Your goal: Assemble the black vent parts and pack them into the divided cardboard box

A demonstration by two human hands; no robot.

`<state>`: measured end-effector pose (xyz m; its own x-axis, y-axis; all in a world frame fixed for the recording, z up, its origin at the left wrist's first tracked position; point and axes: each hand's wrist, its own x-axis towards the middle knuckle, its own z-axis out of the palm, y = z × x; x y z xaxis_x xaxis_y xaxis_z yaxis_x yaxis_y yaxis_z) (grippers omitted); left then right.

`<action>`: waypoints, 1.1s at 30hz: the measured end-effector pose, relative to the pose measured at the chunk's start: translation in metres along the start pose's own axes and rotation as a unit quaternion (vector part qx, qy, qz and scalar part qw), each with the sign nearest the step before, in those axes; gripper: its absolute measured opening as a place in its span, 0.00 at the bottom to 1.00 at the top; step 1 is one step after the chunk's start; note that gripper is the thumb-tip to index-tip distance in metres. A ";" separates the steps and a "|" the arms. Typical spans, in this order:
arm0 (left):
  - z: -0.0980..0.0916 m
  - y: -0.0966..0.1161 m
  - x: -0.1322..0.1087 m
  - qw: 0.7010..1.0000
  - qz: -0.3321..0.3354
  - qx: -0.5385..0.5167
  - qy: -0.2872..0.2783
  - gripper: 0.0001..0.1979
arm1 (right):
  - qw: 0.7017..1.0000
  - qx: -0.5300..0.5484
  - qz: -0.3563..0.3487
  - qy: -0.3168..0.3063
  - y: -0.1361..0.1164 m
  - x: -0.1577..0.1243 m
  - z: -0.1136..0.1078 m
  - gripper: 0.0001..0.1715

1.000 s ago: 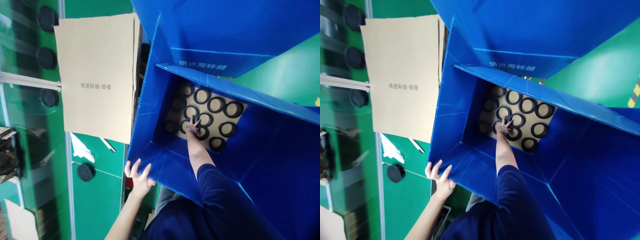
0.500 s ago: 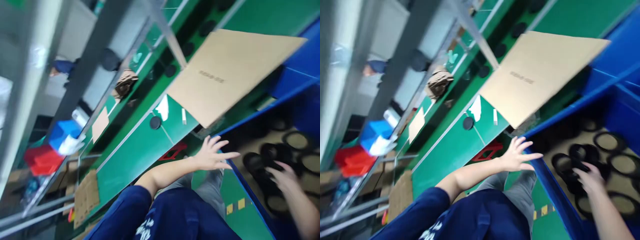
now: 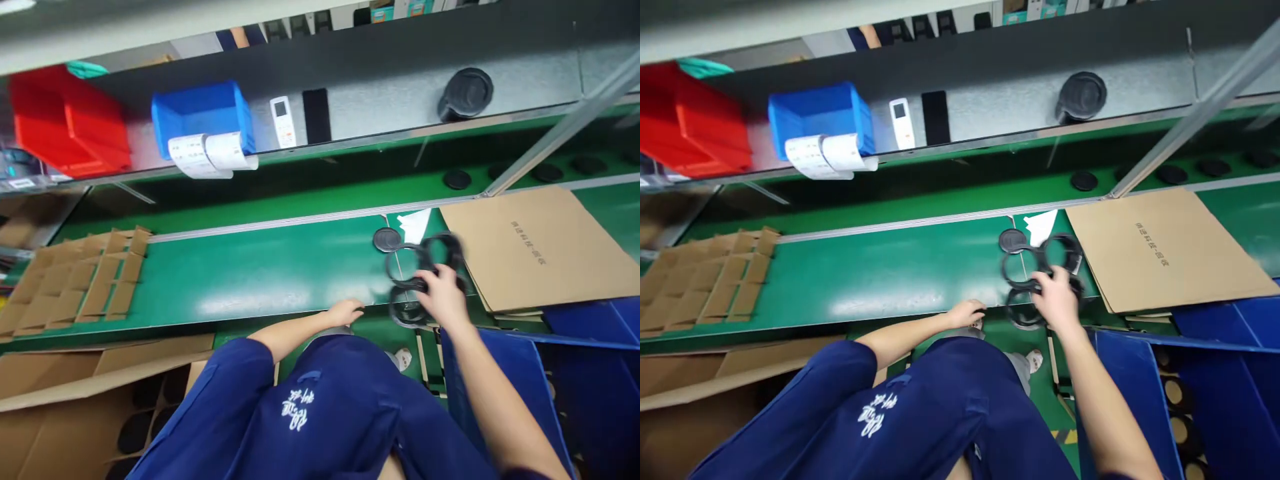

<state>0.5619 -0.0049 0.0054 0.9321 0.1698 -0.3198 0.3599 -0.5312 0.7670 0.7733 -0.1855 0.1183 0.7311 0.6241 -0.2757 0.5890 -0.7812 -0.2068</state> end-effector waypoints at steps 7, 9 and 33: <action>-0.064 -0.108 -0.139 0.940 -0.243 -0.058 0.233 0.20 | 0.974 -0.026 -0.130 -0.186 -0.248 0.079 0.071 0.25; -0.059 -0.120 -0.170 0.916 -0.293 -0.069 0.266 0.22 | 0.973 -0.007 -0.127 -0.191 -0.286 0.090 0.085 0.25; 0.028 0.190 0.129 0.935 0.303 0.183 0.009 0.24 | 0.688 0.379 0.515 0.343 0.348 -0.263 0.023 0.14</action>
<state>0.7496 -0.1077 0.0944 0.9624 -0.2417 0.1240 -0.2688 -0.7821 0.5622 0.7776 -0.6219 0.0973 0.7701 -0.6095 -0.1883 -0.5221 -0.4324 -0.7352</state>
